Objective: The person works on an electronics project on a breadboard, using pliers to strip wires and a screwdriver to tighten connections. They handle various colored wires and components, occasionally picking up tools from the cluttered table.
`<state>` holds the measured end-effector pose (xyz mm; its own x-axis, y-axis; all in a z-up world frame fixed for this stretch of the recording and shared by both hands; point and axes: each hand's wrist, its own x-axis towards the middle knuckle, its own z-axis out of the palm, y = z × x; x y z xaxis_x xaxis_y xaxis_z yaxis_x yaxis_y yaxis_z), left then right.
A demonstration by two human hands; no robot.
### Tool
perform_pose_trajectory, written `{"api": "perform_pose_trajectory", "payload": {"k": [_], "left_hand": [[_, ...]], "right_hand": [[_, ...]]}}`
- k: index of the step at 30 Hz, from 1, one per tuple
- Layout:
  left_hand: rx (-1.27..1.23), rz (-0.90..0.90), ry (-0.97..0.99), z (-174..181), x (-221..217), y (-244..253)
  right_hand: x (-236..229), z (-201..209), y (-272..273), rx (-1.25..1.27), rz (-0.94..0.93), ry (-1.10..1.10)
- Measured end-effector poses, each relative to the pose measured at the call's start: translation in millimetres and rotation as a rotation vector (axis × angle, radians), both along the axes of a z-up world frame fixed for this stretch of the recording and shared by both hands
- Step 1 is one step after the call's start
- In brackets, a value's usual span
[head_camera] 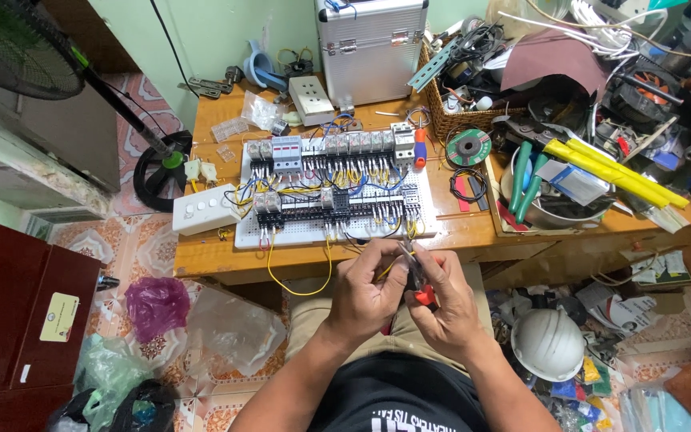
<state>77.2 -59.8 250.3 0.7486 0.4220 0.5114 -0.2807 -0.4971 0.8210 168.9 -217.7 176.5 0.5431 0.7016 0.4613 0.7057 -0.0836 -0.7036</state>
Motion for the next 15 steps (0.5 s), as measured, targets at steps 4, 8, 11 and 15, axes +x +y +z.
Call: {"api": "perform_pose_trajectory", "payload": {"k": [4,8,11,15], "left_hand": [[0.009,-0.015,0.026,-6,-4,7],[0.025,-0.080,-0.015,-16,-9,12],[-0.008,-0.119,0.013,-23,-13,15],[-0.115,-0.152,-0.007,-19,-21,13]], "right_hand": [[0,1,-1,-0.078,0.015,0.014],[1,1,-4,-0.156,0.056,0.014],[1,0,-5,-0.119,0.114,-0.006],[-8,0,-2,0.070,0.284,0.185]]}}
